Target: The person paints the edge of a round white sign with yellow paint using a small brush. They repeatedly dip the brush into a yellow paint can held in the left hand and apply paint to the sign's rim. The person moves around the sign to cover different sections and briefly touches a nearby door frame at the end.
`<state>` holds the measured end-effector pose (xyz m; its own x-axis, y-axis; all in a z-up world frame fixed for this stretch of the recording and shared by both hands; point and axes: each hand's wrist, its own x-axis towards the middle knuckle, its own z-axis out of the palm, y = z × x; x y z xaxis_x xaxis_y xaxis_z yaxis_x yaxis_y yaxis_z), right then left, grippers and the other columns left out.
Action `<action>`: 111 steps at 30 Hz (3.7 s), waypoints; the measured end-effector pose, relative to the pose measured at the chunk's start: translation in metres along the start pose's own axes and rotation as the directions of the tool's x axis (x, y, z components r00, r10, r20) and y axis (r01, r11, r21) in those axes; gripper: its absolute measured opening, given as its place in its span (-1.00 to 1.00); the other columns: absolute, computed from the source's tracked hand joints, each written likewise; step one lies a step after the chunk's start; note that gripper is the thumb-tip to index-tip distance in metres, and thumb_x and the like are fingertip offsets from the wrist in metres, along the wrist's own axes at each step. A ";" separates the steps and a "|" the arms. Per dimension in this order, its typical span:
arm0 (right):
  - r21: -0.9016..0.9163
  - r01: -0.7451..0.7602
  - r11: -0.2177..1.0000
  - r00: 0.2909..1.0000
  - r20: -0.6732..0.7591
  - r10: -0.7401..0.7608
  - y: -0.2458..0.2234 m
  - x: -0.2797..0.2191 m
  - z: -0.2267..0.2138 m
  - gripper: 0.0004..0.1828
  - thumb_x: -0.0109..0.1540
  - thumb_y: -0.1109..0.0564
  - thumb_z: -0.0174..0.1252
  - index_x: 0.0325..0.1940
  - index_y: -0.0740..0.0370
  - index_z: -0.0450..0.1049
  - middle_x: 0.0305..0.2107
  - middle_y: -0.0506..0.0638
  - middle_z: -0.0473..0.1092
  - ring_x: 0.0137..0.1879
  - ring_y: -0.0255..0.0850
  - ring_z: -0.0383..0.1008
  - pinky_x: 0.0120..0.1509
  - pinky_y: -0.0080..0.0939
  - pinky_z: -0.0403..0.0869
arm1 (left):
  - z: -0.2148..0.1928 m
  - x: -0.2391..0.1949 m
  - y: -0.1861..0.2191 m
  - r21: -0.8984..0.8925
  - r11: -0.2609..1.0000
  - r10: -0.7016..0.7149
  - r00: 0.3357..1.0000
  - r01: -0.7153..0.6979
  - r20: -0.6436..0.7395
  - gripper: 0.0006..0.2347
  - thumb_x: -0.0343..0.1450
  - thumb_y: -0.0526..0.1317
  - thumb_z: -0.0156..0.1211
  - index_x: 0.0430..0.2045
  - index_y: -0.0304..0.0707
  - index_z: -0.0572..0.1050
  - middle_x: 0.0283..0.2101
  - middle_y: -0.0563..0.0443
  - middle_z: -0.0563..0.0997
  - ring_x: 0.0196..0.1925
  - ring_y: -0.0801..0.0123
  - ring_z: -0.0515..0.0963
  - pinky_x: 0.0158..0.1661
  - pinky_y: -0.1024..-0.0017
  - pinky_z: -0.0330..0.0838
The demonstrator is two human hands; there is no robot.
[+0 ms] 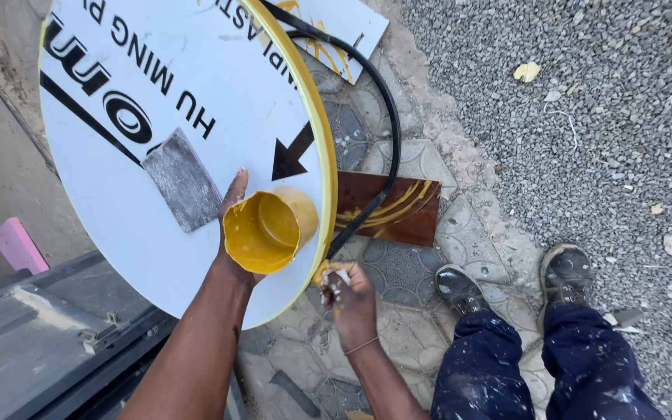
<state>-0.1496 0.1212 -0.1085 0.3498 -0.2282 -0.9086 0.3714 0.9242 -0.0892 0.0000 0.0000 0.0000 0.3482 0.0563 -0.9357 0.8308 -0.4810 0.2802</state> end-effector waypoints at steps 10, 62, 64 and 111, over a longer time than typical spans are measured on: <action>-0.278 0.105 0.955 0.994 -0.012 -0.113 -0.018 -0.034 0.014 -0.95 0.25 0.25 0.20 -0.28 0.23 0.44 -0.49 -0.03 0.39 -0.40 -0.33 0.30 -0.35 -0.41 0.28 | -0.023 0.026 -0.006 -0.022 1.000 0.016 0.996 -0.014 0.086 -0.29 0.39 0.31 0.00 0.33 -0.15 0.18 -0.03 -0.16 0.43 0.12 0.19 0.60 0.32 0.14 0.31; 0.059 0.370 -0.927 0.439 0.868 0.231 -0.199 -0.108 0.174 -0.72 0.20 0.01 0.34 -0.02 0.03 0.68 -0.21 0.03 0.36 -0.03 0.06 0.24 0.05 0.03 0.39 | -0.027 -0.013 0.010 -0.081 0.996 0.059 0.961 -0.039 0.269 -0.38 0.25 0.27 -0.03 -0.08 -0.30 0.52 -0.22 -0.23 0.66 -0.26 -0.07 0.64 -0.20 -0.04 0.58; 0.125 0.343 -0.931 0.396 0.879 0.264 -0.196 -0.098 0.174 -0.75 0.18 0.04 0.34 -0.06 -0.04 0.70 -0.19 0.04 0.32 -0.04 0.11 0.20 0.03 0.05 0.38 | -0.032 -0.022 0.012 -0.104 0.994 0.046 0.964 -0.020 0.261 -0.28 0.23 0.25 0.00 0.20 -0.27 0.46 -0.09 -0.26 0.67 -0.14 -0.13 0.66 -0.14 -0.10 0.58; -0.719 0.603 -0.346 0.768 0.641 0.006 -0.191 -0.125 0.191 -0.83 0.37 0.20 0.05 -0.06 0.34 0.50 -0.32 0.00 0.45 -0.19 -0.35 0.36 -0.11 -0.38 0.35 | -0.049 -0.032 0.012 -0.066 0.996 0.075 0.957 -0.059 0.279 -0.44 0.30 0.22 -0.02 -0.12 -0.31 0.56 -0.13 -0.15 0.68 -0.16 -0.02 0.69 -0.31 0.00 0.66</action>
<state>-0.1000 -0.0854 0.1006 0.8220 -0.3657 -0.4366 -0.5359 -0.2374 -0.8102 0.0201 0.0351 0.0433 0.2741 -0.2266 -0.9346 0.8357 -0.4248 0.3481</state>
